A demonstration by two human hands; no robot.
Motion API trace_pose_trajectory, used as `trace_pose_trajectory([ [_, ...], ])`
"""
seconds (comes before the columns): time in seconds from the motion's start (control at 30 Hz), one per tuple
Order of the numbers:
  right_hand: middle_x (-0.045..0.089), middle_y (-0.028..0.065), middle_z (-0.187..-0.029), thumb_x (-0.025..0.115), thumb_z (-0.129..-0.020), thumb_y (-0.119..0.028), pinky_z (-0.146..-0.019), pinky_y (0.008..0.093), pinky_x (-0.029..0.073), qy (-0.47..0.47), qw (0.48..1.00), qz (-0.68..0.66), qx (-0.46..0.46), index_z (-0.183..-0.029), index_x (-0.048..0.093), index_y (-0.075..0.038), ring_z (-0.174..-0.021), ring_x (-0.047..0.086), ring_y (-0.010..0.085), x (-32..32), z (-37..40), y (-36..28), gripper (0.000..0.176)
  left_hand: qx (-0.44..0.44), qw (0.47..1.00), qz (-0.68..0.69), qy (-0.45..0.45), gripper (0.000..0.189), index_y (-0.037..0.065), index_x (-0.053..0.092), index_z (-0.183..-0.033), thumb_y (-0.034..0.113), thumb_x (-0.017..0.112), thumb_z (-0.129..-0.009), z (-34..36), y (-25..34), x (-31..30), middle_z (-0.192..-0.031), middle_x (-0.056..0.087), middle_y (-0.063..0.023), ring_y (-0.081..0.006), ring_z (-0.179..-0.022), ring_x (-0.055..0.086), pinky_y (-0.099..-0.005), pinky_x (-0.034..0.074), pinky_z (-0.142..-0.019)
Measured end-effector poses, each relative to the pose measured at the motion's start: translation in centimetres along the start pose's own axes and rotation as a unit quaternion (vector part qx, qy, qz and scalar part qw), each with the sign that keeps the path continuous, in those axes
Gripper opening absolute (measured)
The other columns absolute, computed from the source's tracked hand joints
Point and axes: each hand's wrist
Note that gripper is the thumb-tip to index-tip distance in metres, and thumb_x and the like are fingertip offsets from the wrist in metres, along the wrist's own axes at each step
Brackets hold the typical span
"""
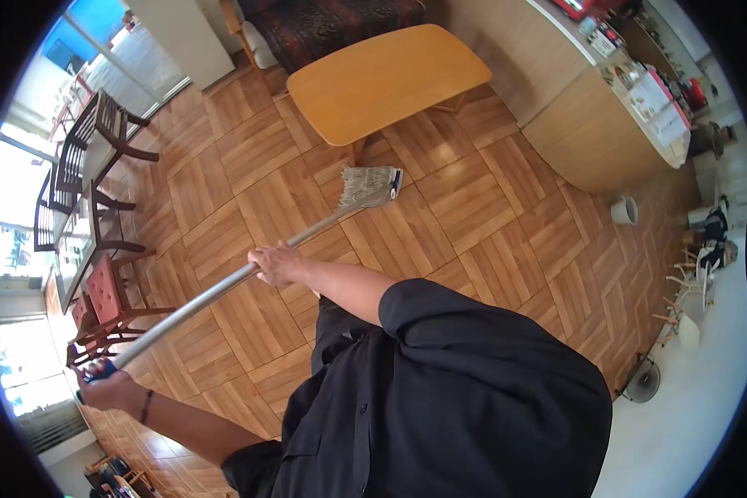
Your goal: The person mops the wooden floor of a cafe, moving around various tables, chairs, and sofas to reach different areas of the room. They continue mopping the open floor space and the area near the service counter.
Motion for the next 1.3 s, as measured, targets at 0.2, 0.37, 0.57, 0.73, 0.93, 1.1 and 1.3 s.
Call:
trace_pose_trajectory([
  [0.2,0.062,0.0033,-0.109,0.067,-0.087,-0.025,-0.093,0.0521,0.041,0.012,0.998,0.030,0.046,-0.106,0.051,-0.014,-0.115,0.057,0.0273,-1.6,13.9,9.3,0.026,-0.093,0.991,0.087,0.045,0.030,0.014,0.044,-0.068,0.020,0.057,-0.094,16.5,-2.6,-8.2,-0.055,0.040,0.0005,-0.0141,-0.046,0.041,-0.0308,0.038,-0.050],
  [0.37,0.062,0.0042,-0.109,0.068,-0.086,-0.025,-0.091,0.0520,0.042,0.002,0.997,0.046,0.065,-0.100,0.051,-0.014,-0.114,0.056,0.0264,-3.5,20.5,15.4,0.024,-0.116,0.987,0.066,0.087,0.034,0.011,0.043,-0.067,0.024,0.057,-0.096,27.4,-3.9,-11.3,-0.057,0.042,-0.0011,-0.0157,-0.050,0.045,-0.0312,0.042,-0.056],
  [0.57,0.062,0.0023,-0.104,0.067,-0.086,-0.026,-0.086,0.0479,0.043,0.166,0.983,0.062,0.044,-0.097,0.052,-0.015,-0.109,0.057,0.0263,-10.2,24.7,21.2,0.022,-0.045,0.998,0.034,0.008,0.039,0.011,0.044,-0.069,0.032,0.056,-0.099,37.9,-2.1,-3.6,-0.062,0.047,-0.0029,-0.0175,-0.060,0.051,-0.0306,0.043,-0.061],
  [0.73,0.063,-0.0005,-0.102,0.070,-0.084,-0.029,-0.085,0.0460,0.043,0.193,0.978,0.052,0.051,-0.100,0.055,-0.017,-0.106,0.059,0.0229,-22.7,27.8,24.6,0.025,0.009,0.981,0.119,-0.152,0.037,0.014,0.040,-0.071,0.033,0.058,-0.097,45.7,3.2,8.0,-0.062,0.041,-0.0015,-0.0142,-0.058,0.044,-0.0295,0.038,-0.062],
  [0.93,0.063,0.0023,-0.092,0.070,-0.084,-0.027,-0.081,0.0438,0.043,0.237,0.968,0.043,0.070,-0.092,0.055,-0.016,-0.097,0.061,0.0234,-35.3,31.1,30.7,0.021,-0.016,0.938,0.198,-0.284,0.038,0.012,0.041,-0.065,0.029,0.054,-0.097,55.6,6.9,20.2,-0.067,0.036,-0.0037,-0.0185,-0.065,0.039,-0.0378,0.038,-0.072],
  [1.1,0.064,0.0035,-0.092,0.069,-0.085,-0.027,-0.080,0.0435,0.043,0.279,0.948,0.147,0.054,-0.096,0.059,-0.016,-0.094,0.064,0.0240,-41.8,36.5,37.3,0.018,-0.013,0.836,0.257,-0.485,0.032,0.013,0.044,-0.068,0.029,0.056,-0.093,63.5,8.1,23.9,-0.064,0.035,-0.0015,-0.0150,-0.062,0.038,-0.0357,0.033,-0.069],
  [1.3,0.063,0.0036,-0.086,0.065,-0.086,-0.025,-0.078,0.0405,0.042,0.282,0.934,0.219,0.027,-0.092,0.059,-0.016,-0.088,0.066,0.0224,-49.4,45.7,47.0,0.012,0.058,0.799,0.276,-0.532,0.046,0.015,0.041,-0.076,0.042,0.078,-0.080,79.7,7.3,25.2,-0.053,0.041,0.0059,-0.0071,-0.044,0.041,-0.0252,0.036,-0.057],
])
Point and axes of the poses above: each hand's wrist, its own z-axis away from the middle knuckle, its own x-axis out of the palm, y = z × x
